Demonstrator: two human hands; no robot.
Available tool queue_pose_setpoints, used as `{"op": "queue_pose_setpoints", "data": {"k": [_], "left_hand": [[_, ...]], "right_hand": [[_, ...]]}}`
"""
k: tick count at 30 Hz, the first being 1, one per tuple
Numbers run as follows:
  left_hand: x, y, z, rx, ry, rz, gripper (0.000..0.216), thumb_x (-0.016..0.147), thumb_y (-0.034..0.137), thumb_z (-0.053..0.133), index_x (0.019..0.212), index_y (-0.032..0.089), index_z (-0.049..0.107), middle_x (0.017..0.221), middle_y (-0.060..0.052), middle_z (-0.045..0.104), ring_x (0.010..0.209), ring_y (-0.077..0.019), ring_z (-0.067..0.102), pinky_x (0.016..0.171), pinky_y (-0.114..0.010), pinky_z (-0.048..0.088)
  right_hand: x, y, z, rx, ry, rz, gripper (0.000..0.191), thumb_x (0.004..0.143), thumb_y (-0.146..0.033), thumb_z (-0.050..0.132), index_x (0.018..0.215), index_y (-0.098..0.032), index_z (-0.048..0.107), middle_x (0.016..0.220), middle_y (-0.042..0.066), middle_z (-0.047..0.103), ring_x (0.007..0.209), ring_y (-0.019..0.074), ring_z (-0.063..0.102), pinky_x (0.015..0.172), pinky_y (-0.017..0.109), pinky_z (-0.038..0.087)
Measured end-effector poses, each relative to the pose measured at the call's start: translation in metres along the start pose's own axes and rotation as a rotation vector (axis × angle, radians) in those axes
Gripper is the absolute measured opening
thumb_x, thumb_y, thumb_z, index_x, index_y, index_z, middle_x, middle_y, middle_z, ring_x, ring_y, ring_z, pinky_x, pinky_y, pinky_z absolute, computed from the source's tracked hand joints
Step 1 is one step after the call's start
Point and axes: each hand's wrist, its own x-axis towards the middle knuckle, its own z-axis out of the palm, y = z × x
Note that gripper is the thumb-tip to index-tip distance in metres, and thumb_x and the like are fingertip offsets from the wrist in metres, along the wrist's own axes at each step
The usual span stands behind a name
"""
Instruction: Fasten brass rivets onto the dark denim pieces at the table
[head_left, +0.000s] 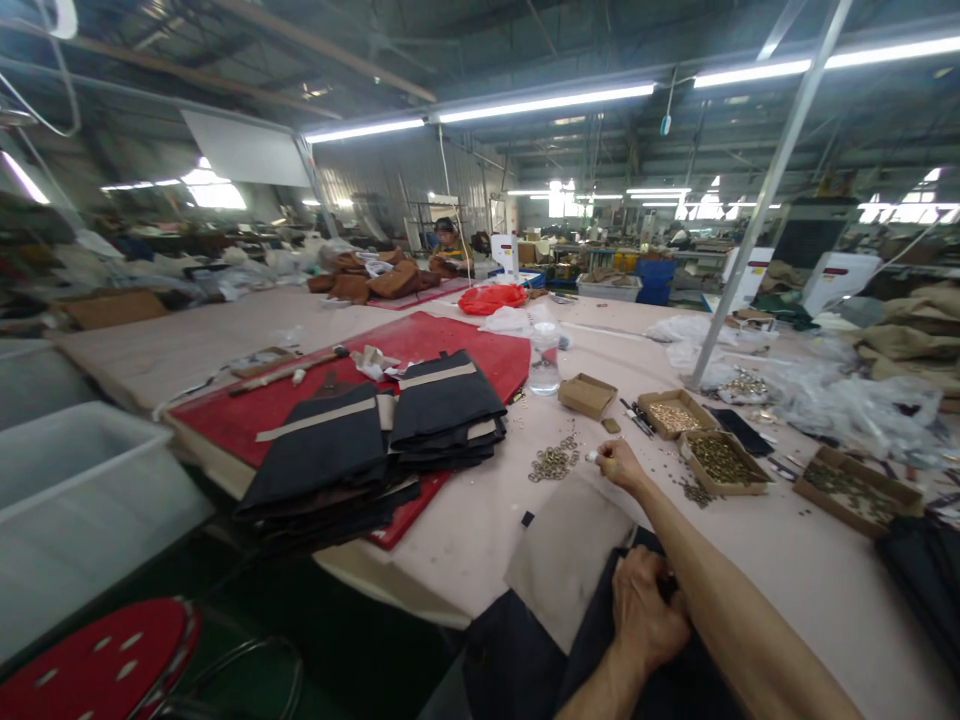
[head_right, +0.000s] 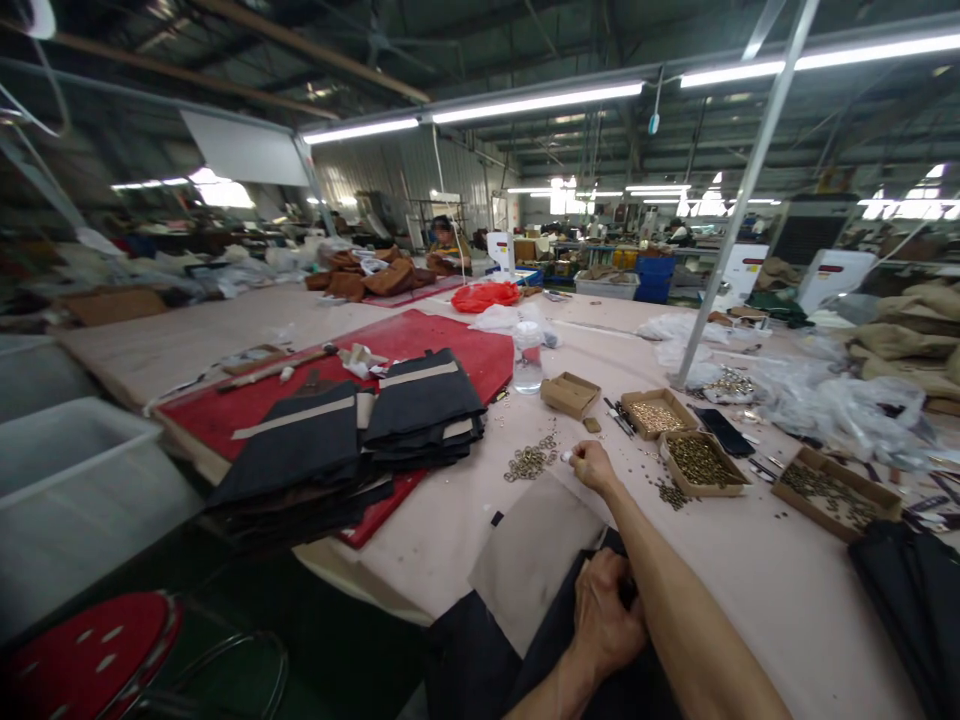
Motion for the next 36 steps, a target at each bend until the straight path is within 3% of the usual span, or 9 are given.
{"op": "queue_pose_setpoints", "data": {"k": [2,4,10,14,18,21,26,32,36], "left_hand": [[0.004,-0.006,0.003,-0.185,0.133,0.041,0.025,0.072,0.022,0.064,0.097,0.02,0.066,0.087,-0.008,0.066,0.08,-0.0211,0.061,0.078,-0.037,0.049],[0.011,-0.01,0.001,-0.381,0.139,-0.004,0.017,0.076,0.025,0.062,0.09,0.016,0.067,0.074,-0.004,0.064,0.066,-0.0156,0.057,0.066,-0.029,0.047],[0.029,-0.015,-0.014,-0.809,-0.161,-0.173,0.049,0.091,0.052,0.047,0.079,0.01,0.068,0.061,-0.005,0.065,0.044,-0.0093,0.05,0.044,-0.021,0.033],[0.03,-0.013,-0.017,-0.797,-0.265,-0.131,0.043,0.08,0.051,0.067,0.075,0.009,0.07,0.059,-0.005,0.065,0.043,-0.0073,0.049,0.044,-0.019,0.034],[0.029,-0.014,-0.019,-0.802,-0.327,-0.145,0.039,0.07,0.044,0.079,0.081,0.008,0.071,0.062,-0.006,0.068,0.044,-0.0081,0.053,0.042,-0.018,0.034],[0.028,-0.019,-0.018,-0.822,-0.353,-0.142,0.041,0.07,0.044,0.079,0.082,0.007,0.071,0.059,-0.006,0.067,0.044,-0.0092,0.056,0.042,-0.018,0.037],[0.029,-0.024,-0.012,-0.855,-0.378,-0.102,0.04,0.074,0.045,0.077,0.085,0.006,0.071,0.066,-0.009,0.07,0.049,-0.0114,0.061,0.046,-0.02,0.043],[0.03,-0.019,-0.013,-0.791,-0.434,-0.068,0.036,0.078,0.043,0.073,0.085,0.008,0.071,0.068,-0.008,0.07,0.052,-0.0115,0.062,0.05,-0.021,0.046],[0.027,-0.016,-0.011,-0.762,-0.361,-0.055,0.04,0.076,0.038,0.075,0.102,0.008,0.069,0.071,-0.006,0.069,0.056,-0.0127,0.063,0.052,-0.022,0.049]], "right_hand": [[-0.029,0.007,-0.021,0.062,0.05,-0.024,0.025,0.081,-0.04,0.056,0.07,-0.018,0.059,0.057,0.002,0.063,0.054,0.0145,0.056,0.052,0.023,0.039],[-0.071,0.018,-0.041,0.143,0.121,-0.069,0.027,0.084,-0.044,0.055,0.074,-0.019,0.057,0.056,0.001,0.06,0.051,0.0141,0.053,0.051,0.023,0.039],[-0.211,0.037,-0.065,0.01,0.272,-0.307,0.011,0.092,-0.027,0.048,0.083,-0.022,0.052,0.074,0.001,0.054,0.066,0.0149,0.05,0.062,0.025,0.042],[-0.256,0.033,-0.063,-0.128,0.25,-0.416,0.02,0.095,-0.018,0.039,0.089,-0.021,0.059,0.09,0.006,0.057,0.074,0.0159,0.053,0.069,0.027,0.043],[-0.266,0.036,-0.054,-0.01,0.305,-0.365,0.02,0.094,-0.021,0.046,0.093,-0.021,0.065,0.092,0.006,0.062,0.077,0.0169,0.057,0.071,0.028,0.045],[-0.262,0.045,-0.043,0.255,0.376,-0.178,0.011,0.087,-0.03,0.061,0.086,-0.02,0.066,0.08,0.004,0.065,0.071,0.0174,0.06,0.067,0.028,0.048],[-0.248,0.061,-0.028,0.695,0.378,0.099,0.024,0.074,-0.039,0.075,0.084,-0.018,0.068,0.071,0.004,0.069,0.061,0.0189,0.064,0.058,0.029,0.052],[-0.245,0.076,-0.019,0.854,0.399,0.142,0.03,0.068,-0.039,0.08,0.086,-0.017,0.07,0.074,0.005,0.072,0.06,0.0194,0.066,0.059,0.031,0.055],[-0.246,0.083,-0.015,0.85,0.473,0.12,0.028,0.068,-0.036,0.08,0.087,-0.018,0.069,0.077,0.003,0.071,0.063,0.0188,0.067,0.062,0.031,0.056]]}}
